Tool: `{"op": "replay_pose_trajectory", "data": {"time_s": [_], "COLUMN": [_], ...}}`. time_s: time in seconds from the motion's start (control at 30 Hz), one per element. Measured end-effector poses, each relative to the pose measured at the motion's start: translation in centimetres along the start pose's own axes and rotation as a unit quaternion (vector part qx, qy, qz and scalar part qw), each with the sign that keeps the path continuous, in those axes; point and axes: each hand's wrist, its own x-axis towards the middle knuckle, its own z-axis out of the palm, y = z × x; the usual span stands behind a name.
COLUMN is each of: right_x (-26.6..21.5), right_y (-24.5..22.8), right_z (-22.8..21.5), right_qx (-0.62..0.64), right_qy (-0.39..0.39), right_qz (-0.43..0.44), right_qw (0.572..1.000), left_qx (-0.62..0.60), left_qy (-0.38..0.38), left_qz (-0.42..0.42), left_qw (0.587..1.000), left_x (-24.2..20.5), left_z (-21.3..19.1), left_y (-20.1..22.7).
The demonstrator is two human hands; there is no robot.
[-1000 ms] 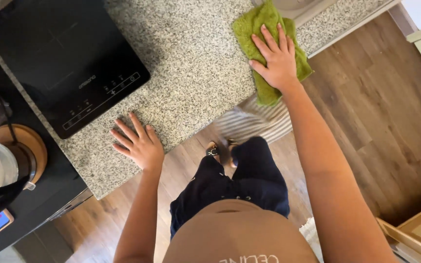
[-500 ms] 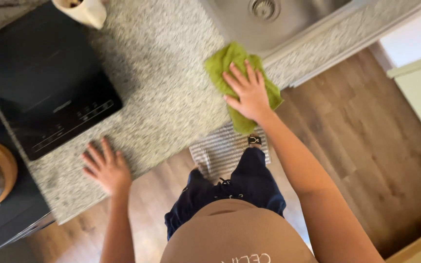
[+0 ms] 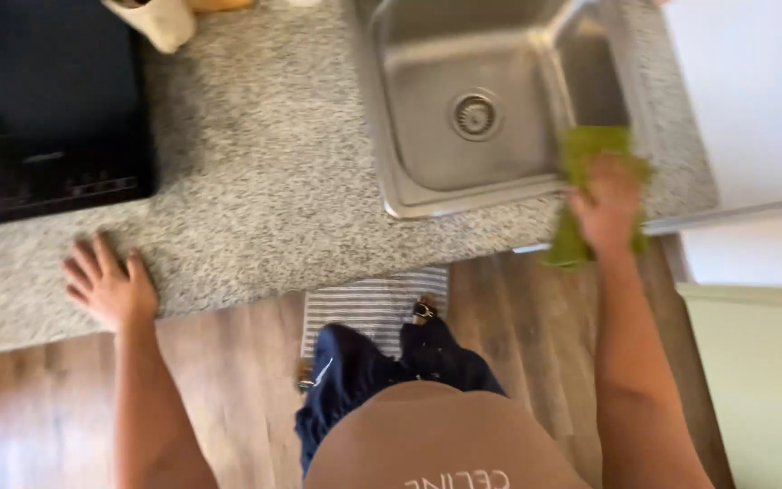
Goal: Wiping down kitchen counters and a cabinet top with a green cleaning cloth.
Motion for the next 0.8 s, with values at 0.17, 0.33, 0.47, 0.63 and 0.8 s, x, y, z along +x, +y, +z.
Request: {"op": "replay_pose_trajectory", "data": {"time_s": [0.17, 0.33, 0.47, 0.63, 0.8], "right_x": [-1.0, 5.1, 9.3, 22.2, 29.6], "right_y": [-12.3, -32.6, -35.5, -34.7, -32.7], "right_z": [2.9, 0.1, 7.0, 11.4, 24.2], "right_qx": [-0.100, 0.046, 0.209, 0.244, 0.055], "right_qy": [-0.024, -0.090, -0.218, -0.096, -0.111], "right_qz": [0.257, -0.053, -0.266, -0.215, -0.061], "right_qw": [0.961, 0.993, 0.916, 0.941, 0.990], "left_qx": [-0.018, -0.021, 0.000, 0.021, 0.030], "left_qy": [0.064, 0.063, 0.099, 0.159, 0.108], "left_qz": [0.011, 0.002, 0.008, 0.040, 0.027], "left_qw": [0.998, 0.998, 0.995, 0.986, 0.993], "left_x": [-0.9, -0.4, 0.1, 0.0, 0.5], "left_z": [0.7, 0.0, 1.6, 2.9, 2.6], "left_y": [-1.8, 0.1, -1.5, -2.8, -2.1]}}
